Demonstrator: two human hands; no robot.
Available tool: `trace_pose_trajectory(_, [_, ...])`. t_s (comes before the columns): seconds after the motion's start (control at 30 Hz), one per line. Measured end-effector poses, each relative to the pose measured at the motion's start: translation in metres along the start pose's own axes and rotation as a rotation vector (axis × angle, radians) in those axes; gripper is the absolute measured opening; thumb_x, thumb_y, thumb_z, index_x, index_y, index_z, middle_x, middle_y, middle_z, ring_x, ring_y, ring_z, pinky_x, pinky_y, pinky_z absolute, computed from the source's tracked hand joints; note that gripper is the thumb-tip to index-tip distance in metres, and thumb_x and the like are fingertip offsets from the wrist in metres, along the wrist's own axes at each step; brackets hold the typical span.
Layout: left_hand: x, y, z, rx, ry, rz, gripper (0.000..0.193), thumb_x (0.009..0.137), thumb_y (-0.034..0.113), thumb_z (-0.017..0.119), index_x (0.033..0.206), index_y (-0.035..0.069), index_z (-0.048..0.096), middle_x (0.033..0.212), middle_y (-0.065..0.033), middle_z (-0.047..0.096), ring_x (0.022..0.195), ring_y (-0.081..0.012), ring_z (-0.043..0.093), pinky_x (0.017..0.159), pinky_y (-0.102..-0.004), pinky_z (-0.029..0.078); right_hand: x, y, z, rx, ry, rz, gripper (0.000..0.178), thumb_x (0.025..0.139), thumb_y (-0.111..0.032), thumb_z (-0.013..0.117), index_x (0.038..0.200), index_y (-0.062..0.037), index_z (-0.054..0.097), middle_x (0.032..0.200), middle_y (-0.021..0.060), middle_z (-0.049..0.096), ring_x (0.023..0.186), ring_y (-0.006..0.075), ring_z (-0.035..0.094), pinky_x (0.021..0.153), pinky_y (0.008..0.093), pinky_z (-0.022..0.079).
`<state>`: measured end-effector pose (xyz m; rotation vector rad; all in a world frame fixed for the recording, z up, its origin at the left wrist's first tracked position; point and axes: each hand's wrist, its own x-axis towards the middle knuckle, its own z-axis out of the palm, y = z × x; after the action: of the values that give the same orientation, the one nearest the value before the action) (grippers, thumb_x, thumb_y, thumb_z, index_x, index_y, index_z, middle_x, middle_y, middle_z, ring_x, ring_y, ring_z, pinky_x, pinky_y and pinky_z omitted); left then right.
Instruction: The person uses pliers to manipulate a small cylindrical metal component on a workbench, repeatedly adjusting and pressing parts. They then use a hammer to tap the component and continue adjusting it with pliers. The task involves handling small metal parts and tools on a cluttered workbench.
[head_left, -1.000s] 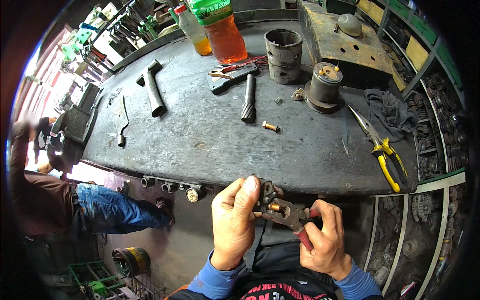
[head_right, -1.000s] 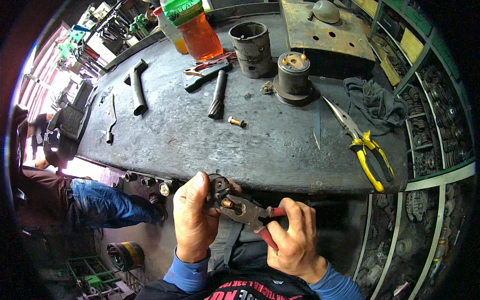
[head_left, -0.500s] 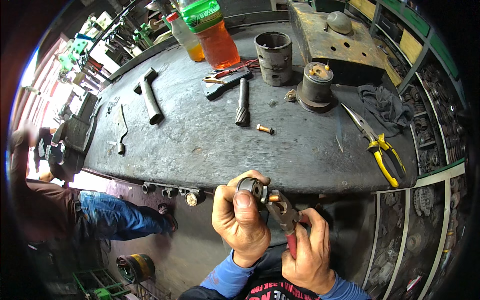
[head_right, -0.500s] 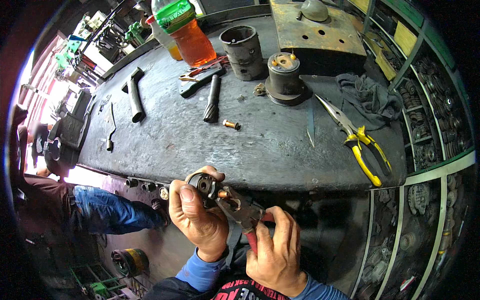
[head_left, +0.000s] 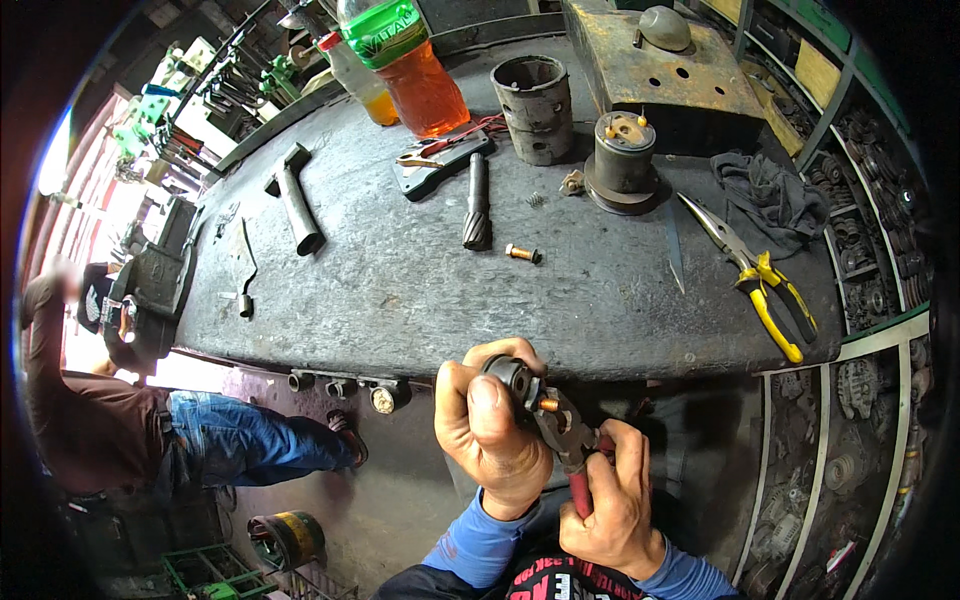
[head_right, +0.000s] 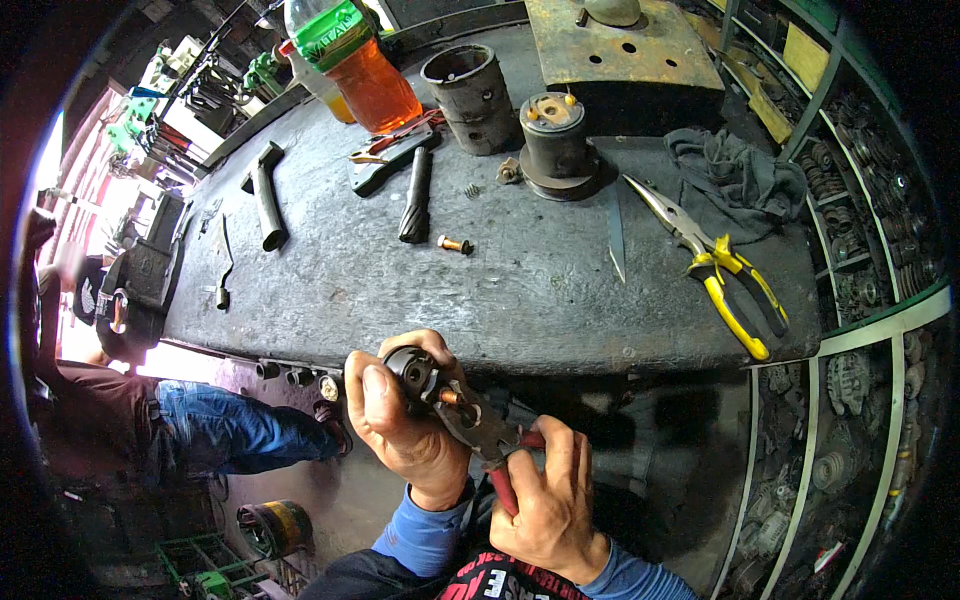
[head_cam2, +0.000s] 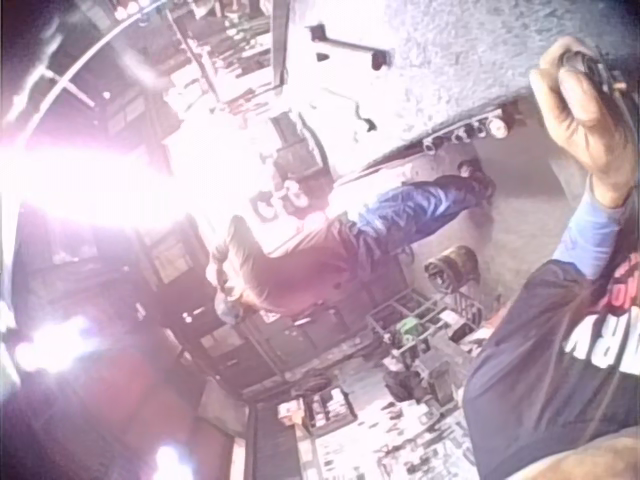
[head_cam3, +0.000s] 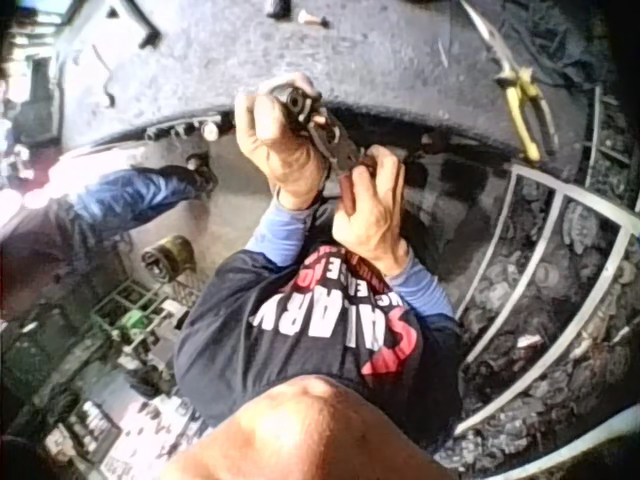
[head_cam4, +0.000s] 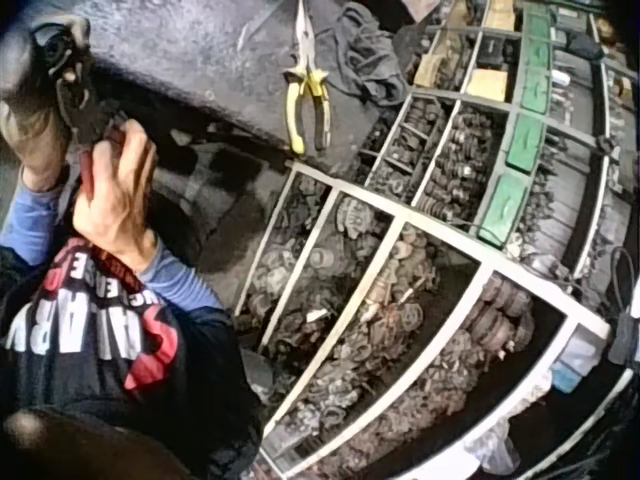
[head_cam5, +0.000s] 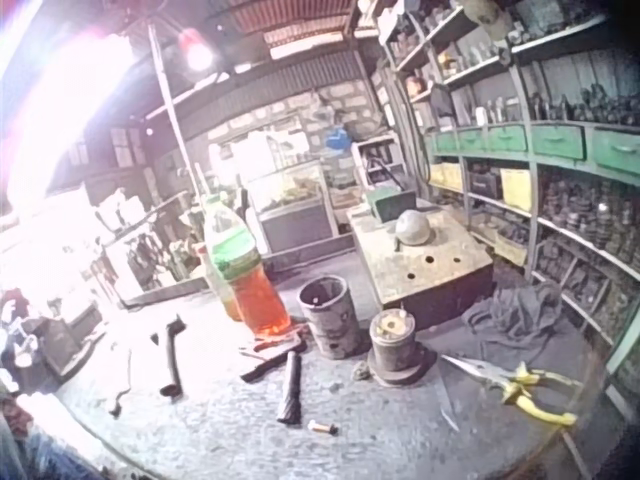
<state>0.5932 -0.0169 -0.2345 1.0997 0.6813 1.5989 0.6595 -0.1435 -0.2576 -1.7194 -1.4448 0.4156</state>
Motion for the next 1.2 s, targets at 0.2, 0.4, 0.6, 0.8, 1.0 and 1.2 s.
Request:
trace_pose_trajectory(0.2, [0.014,0.018,-0.001,0.19,-0.138,-0.23,0.042,0.108,0.042,0.052,0.088,0.006,0.048,0.078,-0.0144,0.065,0.064,-0.0145,0.057,0.06,-0.0284,0.048,0.008,0.015,-0.015,-0.149,0.07,-0.131,0.031,0.065,-0.009,0.076,0.094,-0.0024,0.065,0.123,0.0258,0.051,0.104,0.043,0.055,0.085,0.054,0.043])
trace_pose_trajectory(0.4, [0.014,0.021,0.002,0.194,-0.168,-0.377,0.04,0.109,0.04,0.053,0.087,0.006,0.052,0.079,-0.0112,0.067,0.066,-0.0126,0.058,0.063,-0.0284,0.047,0.011,0.031,-0.026,-0.344,0.121,-0.218,0.033,0.073,-0.014,0.076,0.101,-0.0049,0.063,0.124,0.0249,0.052,0.109,0.0407,0.054,0.089,0.0541,0.043])
trace_pose_trajectory(0.6, [0.003,0.006,0.007,0.03,-0.103,-0.153,0.037,0.111,0.033,0.053,0.087,0.005,0.048,0.083,-0.0113,0.066,0.069,-0.0089,0.051,0.063,-0.0253,0.044,-0.004,0.007,-0.002,-0.133,0.094,-0.044,0.046,0.067,-0.001,0.071,0.111,0.0046,0.06,0.131,0.0282,0.049,0.116,0.0469,0.054,0.1,0.0579,0.044])
trace_pose_trajectory(0.8, [0.002,-0.004,0.009,0.122,-0.038,0.04,0.04,0.11,0.04,0.052,0.09,0.006,0.044,0.085,-0.0167,0.065,0.064,-0.014,0.056,0.059,-0.0259,0.049,-0.006,-0.002,0.0,-0.116,0.067,-0.016,0.041,0.069,-0.002,0.07,0.108,0.0069,0.062,0.132,0.0308,0.048,0.116,0.048,0.054,0.1,0.0564,0.045])
trace_pose_trajectory(1.0, [-0.003,-0.01,0.007,0.149,-0.037,0.074,0.04,0.11,0.041,0.053,0.091,0.006,0.044,0.086,-0.0171,0.065,0.065,-0.014,0.057,0.059,-0.0259,0.05,-0.007,-0.001,0.005,-0.073,0.045,0.02,0.037,0.068,-0.004,0.071,0.101,0.0053,0.061,0.129,0.0311,0.047,0.109,0.0475,0.054,0.095,0.0562,0.046])
trace_pose_trajectory(1.2, [0.011,0.002,0.0,0.149,-0.109,-0.035,0.041,0.11,0.039,0.053,0.087,0.006,0.048,0.078,-0.0116,0.065,0.066,-0.0122,0.055,0.058,-0.0255,0.043,0.0,0.007,-0.003,-0.038,0.056,-0.054,0.03,0.067,-0.004,0.073,0.094,0.0024,0.061,0.123,0.0295,0.05,0.103,0.045,0.054,0.088,0.0555,0.045])
